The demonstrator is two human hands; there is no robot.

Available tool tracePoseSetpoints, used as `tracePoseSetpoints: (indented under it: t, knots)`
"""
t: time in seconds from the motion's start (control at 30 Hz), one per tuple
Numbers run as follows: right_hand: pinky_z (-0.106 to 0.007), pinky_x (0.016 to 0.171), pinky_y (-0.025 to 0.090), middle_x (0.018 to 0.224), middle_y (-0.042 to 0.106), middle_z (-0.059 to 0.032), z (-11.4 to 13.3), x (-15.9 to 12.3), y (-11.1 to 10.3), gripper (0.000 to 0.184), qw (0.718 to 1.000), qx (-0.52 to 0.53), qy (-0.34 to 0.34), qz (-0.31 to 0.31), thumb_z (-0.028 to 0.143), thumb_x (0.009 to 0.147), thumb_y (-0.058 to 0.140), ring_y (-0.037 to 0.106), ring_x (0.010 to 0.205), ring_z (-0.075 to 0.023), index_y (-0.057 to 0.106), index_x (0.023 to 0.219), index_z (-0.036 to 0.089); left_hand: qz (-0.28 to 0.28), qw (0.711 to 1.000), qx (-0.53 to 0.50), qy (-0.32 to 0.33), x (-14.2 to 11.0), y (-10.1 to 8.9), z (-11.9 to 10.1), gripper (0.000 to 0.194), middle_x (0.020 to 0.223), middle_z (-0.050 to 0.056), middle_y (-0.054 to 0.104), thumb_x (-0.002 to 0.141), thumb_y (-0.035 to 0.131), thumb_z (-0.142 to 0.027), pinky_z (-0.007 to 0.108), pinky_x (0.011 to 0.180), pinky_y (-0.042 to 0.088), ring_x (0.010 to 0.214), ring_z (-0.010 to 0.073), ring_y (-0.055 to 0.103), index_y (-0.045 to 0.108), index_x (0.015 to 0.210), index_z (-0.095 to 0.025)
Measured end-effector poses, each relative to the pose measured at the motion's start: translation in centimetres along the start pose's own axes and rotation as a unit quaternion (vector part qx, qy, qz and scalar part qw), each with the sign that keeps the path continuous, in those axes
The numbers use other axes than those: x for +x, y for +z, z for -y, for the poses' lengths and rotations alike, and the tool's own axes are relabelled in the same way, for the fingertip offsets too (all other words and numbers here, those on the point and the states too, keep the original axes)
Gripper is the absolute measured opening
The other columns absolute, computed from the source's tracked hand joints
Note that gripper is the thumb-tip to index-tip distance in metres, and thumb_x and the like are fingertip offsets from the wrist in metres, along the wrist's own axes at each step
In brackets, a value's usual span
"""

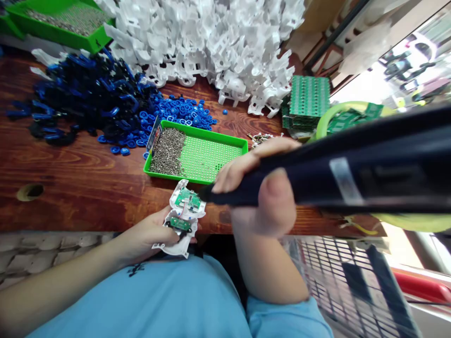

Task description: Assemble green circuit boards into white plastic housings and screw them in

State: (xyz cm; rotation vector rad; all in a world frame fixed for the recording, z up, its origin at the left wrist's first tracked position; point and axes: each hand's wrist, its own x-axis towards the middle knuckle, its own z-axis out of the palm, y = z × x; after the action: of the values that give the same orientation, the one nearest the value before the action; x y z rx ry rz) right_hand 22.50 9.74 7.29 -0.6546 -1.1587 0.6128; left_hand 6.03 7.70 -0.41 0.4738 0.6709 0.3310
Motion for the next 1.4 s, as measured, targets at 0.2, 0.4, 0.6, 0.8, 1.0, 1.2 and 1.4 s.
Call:
tracePoseSetpoints:
  t: [0.2, 0.4, 0.6, 0.8, 1.0, 1.2, 1.4]
  knots:
    - [-0.025, 0.036, 0.039, 0.049, 0.047, 0.0089, -5.7, 3.9, -4.4, 0.010, 0.979, -0.130, -0.043, -0.151, 0.039, 0.078, 0.060, 0.046, 0.038, -0.0096, 0.057, 0.081, 0.030, 0.003, 1.000, -0.002, -0.012, 0.0, -0.5, 0.0, 0.064, 0.095, 0.005, 0.070, 0.055, 0.060, 0.004, 0.030, 0.075, 0.049, 0.090, 0.0223, 0.066, 0.052, 0.115, -0.018]
    - [-0.008, 0.041, 0.040, 0.052, 0.055, 0.0142, -7.6, 4.7, -5.1, 0.013, 0.986, -0.092, -0.054, -0.130, 0.028, 0.081, 0.045, 0.057, 0.040, -0.0016, 0.057, 0.081, 0.022, 0.003, 1.000, -0.011, -0.019, -0.1, -0.7, 0.2, 0.064, 0.096, 0.005, 0.070, 0.058, 0.065, 0.001, 0.032, 0.079, 0.049, 0.092, 0.0232, 0.066, 0.050, 0.117, -0.019]
    - [-0.009, 0.035, 0.042, 0.050, 0.052, 0.0137, -8.4, 5.0, -4.9, 0.010, 0.986, -0.065, -0.069, -0.134, 0.026, 0.072, 0.064, 0.051, 0.034, -0.0023, 0.057, 0.079, 0.024, 0.005, 0.999, -0.021, -0.032, 0.1, -0.8, 0.1, 0.067, 0.094, 0.005, 0.070, 0.060, 0.066, -0.001, 0.034, 0.080, 0.050, 0.091, 0.0248, 0.068, 0.046, 0.121, -0.019]
    - [-0.020, 0.035, 0.042, 0.049, 0.049, 0.0095, -8.8, 4.7, -4.9, 0.013, 0.985, -0.091, -0.073, -0.127, 0.032, 0.073, 0.067, 0.044, 0.035, -0.0067, 0.058, 0.079, 0.026, 0.010, 0.999, -0.025, -0.034, 0.0, -0.9, 0.2, 0.063, 0.096, 0.005, 0.070, 0.062, 0.067, -0.001, 0.034, 0.080, 0.050, 0.092, 0.0256, 0.068, 0.048, 0.119, -0.020]
    - [-0.020, 0.038, 0.039, 0.051, 0.045, 0.0091, -8.0, 4.5, -4.7, 0.009, 0.979, -0.127, -0.061, -0.150, 0.032, 0.077, 0.061, 0.044, 0.038, -0.0070, 0.055, 0.081, 0.028, 0.011, 1.000, -0.024, -0.016, 0.0, -0.9, 0.5, 0.062, 0.095, 0.005, 0.070, 0.061, 0.069, -0.002, 0.034, 0.079, 0.051, 0.090, 0.0239, 0.068, 0.048, 0.117, -0.020]
    - [-0.019, 0.041, 0.037, 0.047, 0.048, 0.0075, -2.9, 3.5, -2.5, 0.006, 0.982, -0.076, -0.055, -0.167, 0.025, 0.079, 0.052, 0.046, 0.039, -0.0069, 0.057, 0.077, 0.023, 0.006, 1.000, -0.017, -0.002, 0.0, -0.6, 0.4, 0.063, 0.091, 0.003, 0.070, 0.058, 0.067, -0.001, 0.033, 0.076, 0.051, 0.084, 0.0228, 0.069, 0.048, 0.115, -0.019]
    - [-0.034, 0.042, 0.046, 0.047, 0.052, 0.0027, 3.5, -0.7, 1.0, 0.022, 0.991, -0.040, 0.124, 0.007, 0.042, 0.085, 0.052, 0.052, 0.039, -0.0155, 0.056, 0.079, 0.022, 0.007, 1.000, 0.008, 0.017, 0.0, -0.4, 0.4, 0.066, 0.090, 0.001, 0.070, 0.058, 0.060, 0.002, 0.031, 0.075, 0.049, 0.082, 0.0199, 0.067, 0.045, 0.118, -0.020]
